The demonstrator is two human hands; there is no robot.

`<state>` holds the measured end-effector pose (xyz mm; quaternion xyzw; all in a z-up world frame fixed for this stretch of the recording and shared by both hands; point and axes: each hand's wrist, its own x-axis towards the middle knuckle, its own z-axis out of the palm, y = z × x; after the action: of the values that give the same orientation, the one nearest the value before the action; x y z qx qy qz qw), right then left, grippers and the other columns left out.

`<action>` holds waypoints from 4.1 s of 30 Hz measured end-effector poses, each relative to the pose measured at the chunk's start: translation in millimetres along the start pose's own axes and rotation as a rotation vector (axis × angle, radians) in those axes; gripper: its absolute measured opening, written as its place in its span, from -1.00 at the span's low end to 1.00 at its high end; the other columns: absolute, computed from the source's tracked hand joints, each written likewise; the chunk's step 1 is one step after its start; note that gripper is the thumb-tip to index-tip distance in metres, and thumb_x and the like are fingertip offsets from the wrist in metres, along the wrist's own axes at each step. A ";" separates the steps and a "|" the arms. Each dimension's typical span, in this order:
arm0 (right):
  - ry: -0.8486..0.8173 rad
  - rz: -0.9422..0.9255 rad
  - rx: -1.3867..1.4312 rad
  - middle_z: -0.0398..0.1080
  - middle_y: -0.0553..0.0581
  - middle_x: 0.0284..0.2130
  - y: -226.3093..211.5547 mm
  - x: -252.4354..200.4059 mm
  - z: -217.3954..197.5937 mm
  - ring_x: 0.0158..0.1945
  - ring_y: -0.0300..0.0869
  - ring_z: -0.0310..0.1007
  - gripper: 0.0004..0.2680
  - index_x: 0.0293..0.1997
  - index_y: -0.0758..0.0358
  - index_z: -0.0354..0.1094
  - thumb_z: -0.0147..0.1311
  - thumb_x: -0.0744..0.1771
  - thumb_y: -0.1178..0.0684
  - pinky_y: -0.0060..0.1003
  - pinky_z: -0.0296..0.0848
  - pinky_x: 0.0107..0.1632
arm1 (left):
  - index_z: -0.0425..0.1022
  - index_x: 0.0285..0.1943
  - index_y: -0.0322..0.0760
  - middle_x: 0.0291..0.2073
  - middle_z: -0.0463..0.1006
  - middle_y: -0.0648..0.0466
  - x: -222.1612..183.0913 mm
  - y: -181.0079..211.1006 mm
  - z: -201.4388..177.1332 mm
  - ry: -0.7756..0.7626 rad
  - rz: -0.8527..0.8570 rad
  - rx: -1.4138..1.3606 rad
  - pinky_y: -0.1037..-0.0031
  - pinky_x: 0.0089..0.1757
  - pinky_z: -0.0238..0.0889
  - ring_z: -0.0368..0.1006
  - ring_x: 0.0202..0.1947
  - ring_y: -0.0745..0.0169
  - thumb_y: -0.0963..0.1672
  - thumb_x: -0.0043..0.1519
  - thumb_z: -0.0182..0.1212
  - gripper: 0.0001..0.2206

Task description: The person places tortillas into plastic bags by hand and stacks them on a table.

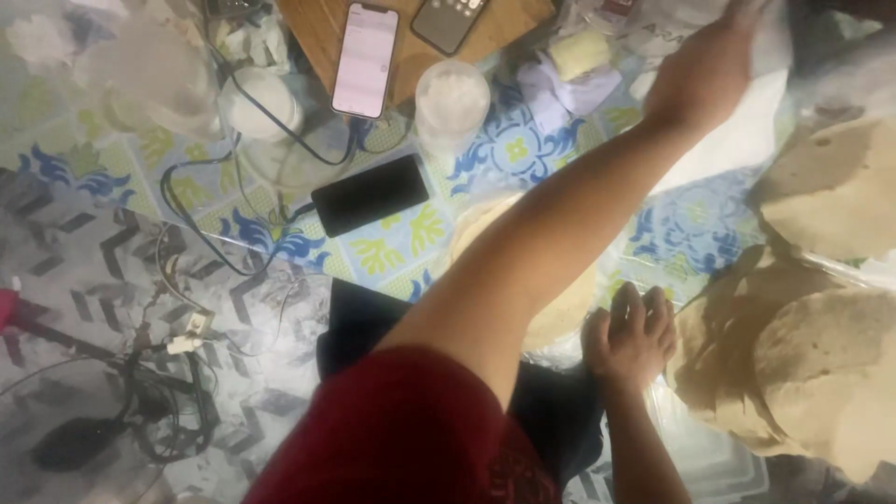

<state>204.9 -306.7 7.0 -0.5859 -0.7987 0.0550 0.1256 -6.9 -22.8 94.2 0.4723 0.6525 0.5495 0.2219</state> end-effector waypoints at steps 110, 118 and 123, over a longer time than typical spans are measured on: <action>-0.297 0.522 0.754 0.43 0.16 -0.54 -25.2 -28.3 -6.4 -0.48 -0.11 0.36 -0.67 -0.35 0.34 0.45 0.00 0.43 -0.14 -0.17 0.33 -0.36 | 0.61 -0.01 -0.22 -0.22 0.63 -0.12 -296.1 -96.1 -225.1 -0.038 -0.106 0.217 0.20 -0.14 0.41 0.57 -0.17 -0.13 -0.12 0.33 0.19 -0.85; -0.221 0.339 0.407 0.51 0.35 -0.41 -25.7 -39.1 0.5 -0.29 0.13 0.53 -0.68 -0.22 0.37 0.52 0.12 0.37 -0.18 -0.05 0.45 -0.18 | 0.64 0.02 -0.05 -0.06 0.50 -0.06 -311.5 -85.6 -235.6 -0.097 -0.115 0.508 0.10 -0.04 0.35 0.42 0.00 -0.18 -0.07 0.31 0.26 -0.84; 0.137 0.008 0.270 0.32 0.39 0.12 -42.1 -29.9 19.0 0.24 0.27 0.29 -0.64 0.23 0.33 0.20 0.24 0.39 -0.02 0.07 0.25 0.34 | 0.45 0.39 0.04 0.52 0.06 -0.04 -318.3 -100.9 -219.0 -0.048 0.188 0.789 -0.27 0.26 0.03 -0.01 0.47 -0.27 0.05 0.36 0.22 -0.59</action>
<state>169.5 -346.9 -5.5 -0.5691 -0.7713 0.1222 0.2574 -76.6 -402.6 -7.2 0.5917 0.7617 0.2636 -0.0123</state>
